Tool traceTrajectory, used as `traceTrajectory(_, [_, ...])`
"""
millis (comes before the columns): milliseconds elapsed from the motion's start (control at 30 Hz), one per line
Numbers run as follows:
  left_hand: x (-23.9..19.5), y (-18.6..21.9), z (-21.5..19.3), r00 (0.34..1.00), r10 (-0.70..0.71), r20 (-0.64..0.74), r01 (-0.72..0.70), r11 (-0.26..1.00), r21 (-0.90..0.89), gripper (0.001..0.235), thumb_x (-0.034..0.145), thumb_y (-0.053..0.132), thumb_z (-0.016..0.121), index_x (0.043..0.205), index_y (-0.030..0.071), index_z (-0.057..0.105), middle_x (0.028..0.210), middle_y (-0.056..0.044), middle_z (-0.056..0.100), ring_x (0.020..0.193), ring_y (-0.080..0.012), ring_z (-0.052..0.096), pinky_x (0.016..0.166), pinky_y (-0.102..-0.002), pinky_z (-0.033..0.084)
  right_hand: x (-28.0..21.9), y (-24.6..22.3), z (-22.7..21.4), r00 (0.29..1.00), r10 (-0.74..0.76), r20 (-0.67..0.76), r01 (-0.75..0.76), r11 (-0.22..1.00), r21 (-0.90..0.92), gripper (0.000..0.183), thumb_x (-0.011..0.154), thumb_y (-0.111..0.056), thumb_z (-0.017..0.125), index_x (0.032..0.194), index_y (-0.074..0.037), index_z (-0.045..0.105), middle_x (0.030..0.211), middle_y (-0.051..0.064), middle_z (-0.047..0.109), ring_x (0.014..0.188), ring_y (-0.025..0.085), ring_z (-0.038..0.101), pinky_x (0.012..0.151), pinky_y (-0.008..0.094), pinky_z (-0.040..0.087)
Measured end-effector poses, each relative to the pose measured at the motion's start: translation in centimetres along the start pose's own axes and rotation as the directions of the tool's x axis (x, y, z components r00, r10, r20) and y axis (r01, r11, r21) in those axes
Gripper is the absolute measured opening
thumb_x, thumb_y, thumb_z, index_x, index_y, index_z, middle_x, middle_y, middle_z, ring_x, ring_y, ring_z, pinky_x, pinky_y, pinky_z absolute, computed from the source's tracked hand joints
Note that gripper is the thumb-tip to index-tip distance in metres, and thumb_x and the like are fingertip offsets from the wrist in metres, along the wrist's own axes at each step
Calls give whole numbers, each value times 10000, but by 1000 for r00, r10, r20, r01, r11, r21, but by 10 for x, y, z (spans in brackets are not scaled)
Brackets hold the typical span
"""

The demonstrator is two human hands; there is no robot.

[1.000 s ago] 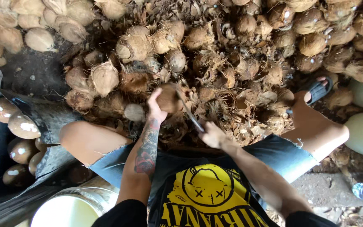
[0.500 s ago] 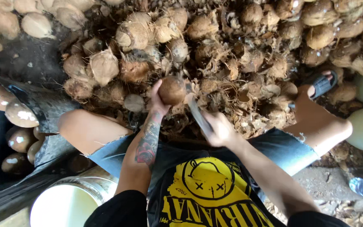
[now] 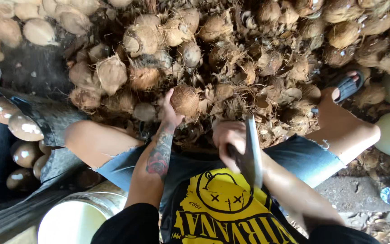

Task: The person sits cross-legged on the ground and uses a large knife to peel the fibrous husk off coconuts. They hold each coconut in one hand and strike it repeatedly with the knife to remove the outer layer, then place the peeled coconut into a nearby container.

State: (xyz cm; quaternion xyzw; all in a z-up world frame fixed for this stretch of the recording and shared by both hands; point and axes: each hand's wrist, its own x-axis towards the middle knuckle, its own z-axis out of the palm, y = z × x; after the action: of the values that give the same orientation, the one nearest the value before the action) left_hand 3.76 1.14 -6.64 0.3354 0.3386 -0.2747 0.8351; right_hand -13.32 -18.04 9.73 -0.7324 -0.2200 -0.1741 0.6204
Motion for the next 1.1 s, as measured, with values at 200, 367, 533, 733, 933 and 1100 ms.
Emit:
traceTrajectory(200, [-4,-10,15,997,77,-12,-74,985,155,758,819,425,909,1454,159,593,1459,-197,633,1358,-385,618,1206,-563,449,-40,54,13,442,892,95,-830,447,-334,474,791,-319,614,938,120,716,828,357,708,870,559,708,745,653,446])
traceTrajectory(367, [3,-15,7,987,158,-19,-157,986,55,576,797,455,887,1238,100,777,1199,-188,762,1090,-382,741,905,-541,602,0,-21,17,409,909,84,-897,417,-144,154,705,-158,657,655,-13,642,391,113,579,369,255,666,414,404,519])
traceTrajectory(533, [-13,5,0,917,155,369,-231,958,170,701,981,450,753,1513,38,558,1525,-267,550,1395,-483,542,1167,-681,451,-1,-49,25,618,781,88,-781,597,185,91,779,-42,597,693,-50,626,437,97,578,353,253,611,433,326,506])
traceTrajectory(733, [-47,6,45,987,51,-150,-56,998,-29,1064,744,412,949,1587,30,424,1589,-223,515,1440,-458,515,1220,-675,377,-32,19,25,950,310,24,-290,911,-294,337,778,-202,697,1088,-73,668,851,175,688,786,398,699,741,469,583])
traceTrajectory(933, [-27,14,31,984,41,174,-8,983,-184,670,860,466,837,1346,35,674,1358,-207,696,1216,-386,698,1069,-589,543,-13,33,2,351,935,-42,-885,317,-342,417,830,-426,596,629,-81,717,613,166,710,692,385,741,684,519,573])
traceTrajectory(1100, [-18,8,13,995,50,86,-31,978,-208,719,833,422,876,1406,46,657,1390,-179,681,1273,-415,668,1116,-616,528,-15,-10,11,811,577,-94,-580,774,-252,86,798,-108,721,732,-119,666,543,100,635,515,329,637,542,389,506])
